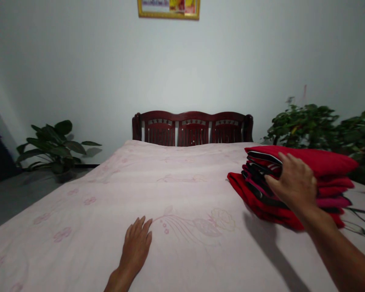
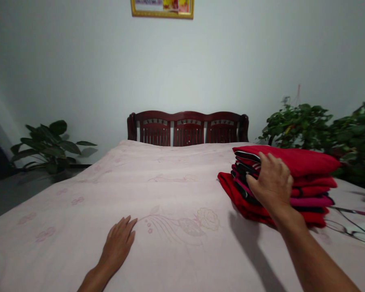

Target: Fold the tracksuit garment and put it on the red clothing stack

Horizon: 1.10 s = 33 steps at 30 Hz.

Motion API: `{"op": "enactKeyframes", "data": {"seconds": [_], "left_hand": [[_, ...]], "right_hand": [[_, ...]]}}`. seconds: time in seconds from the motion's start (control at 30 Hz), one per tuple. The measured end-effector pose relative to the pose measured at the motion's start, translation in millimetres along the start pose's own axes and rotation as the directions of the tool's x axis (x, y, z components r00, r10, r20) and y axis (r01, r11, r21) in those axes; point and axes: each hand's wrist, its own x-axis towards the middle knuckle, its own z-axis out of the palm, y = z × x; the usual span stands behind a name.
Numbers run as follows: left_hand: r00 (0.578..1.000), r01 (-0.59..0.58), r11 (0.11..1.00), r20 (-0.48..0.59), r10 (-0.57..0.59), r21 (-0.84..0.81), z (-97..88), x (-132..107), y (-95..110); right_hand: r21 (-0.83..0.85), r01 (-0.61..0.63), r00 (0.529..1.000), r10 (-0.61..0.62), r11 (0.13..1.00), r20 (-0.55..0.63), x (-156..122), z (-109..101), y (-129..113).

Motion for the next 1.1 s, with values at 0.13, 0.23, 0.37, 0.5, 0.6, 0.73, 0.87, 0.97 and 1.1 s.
{"op": "enactKeyframes", "data": {"seconds": [0.13, 0.23, 0.37, 0.5, 0.6, 0.73, 0.87, 0.97, 1.1], "left_hand": [[1.0, 0.008, 1.0, -0.001, -0.008, -0.014, 0.2, 1.0, 0.1], [1.0, -0.006, 0.999, -0.01, 0.006, -0.032, 2.9, 1.1, -1.6], [0.998, -0.018, 0.999, -0.055, 0.015, -0.049, 6.8, 0.0, -3.8], [0.995, -0.03, 0.998, -0.097, 0.025, -0.053, 8.2, -0.6, -3.8], [0.995, -0.027, 0.998, -0.1, 0.022, -0.053, 8.1, -0.4, -3.5], [0.993, -0.039, 0.997, -0.117, 0.031, -0.067, 9.5, 0.1, -3.5], [0.992, -0.038, 0.996, -0.124, 0.028, -0.082, 12.3, 1.2, -3.9], [0.993, -0.037, 0.996, -0.115, 0.027, -0.078, 12.8, 1.9, -4.1], [0.995, -0.033, 0.997, -0.096, 0.026, -0.071, 10.3, 2.0, -4.4]], "right_hand": [[-0.051, 0.056, 0.985, -0.047, 0.997, 0.169, 11.7, 18.1, 22.2], [-0.006, 0.087, 0.98, -0.084, 0.996, 0.179, 18.1, 24.8, 34.6], [-0.023, 0.11, 0.988, -0.107, 0.994, 0.109, 27.1, 28.9, 46.8], [-0.072, 0.041, 0.996, -0.035, 0.997, 0.085, 42.4, 33.7, 56.6], [-0.113, -0.053, 0.982, 0.072, 0.992, 0.175, 58.6, 35.4, 59.4], [-0.07, -0.202, 0.944, 0.213, 0.977, 0.253, 74.2, 28.3, 46.7], [0.281, -0.364, 0.922, 0.301, 0.888, 0.242, 67.4, 14.3, 2.9], [0.636, -0.514, 0.857, 0.372, 0.575, 0.357, 46.7, 4.8, -50.0], [0.796, -0.584, 0.796, 0.303, 0.158, 0.524, -1.6, -1.9, -128.0]]}}
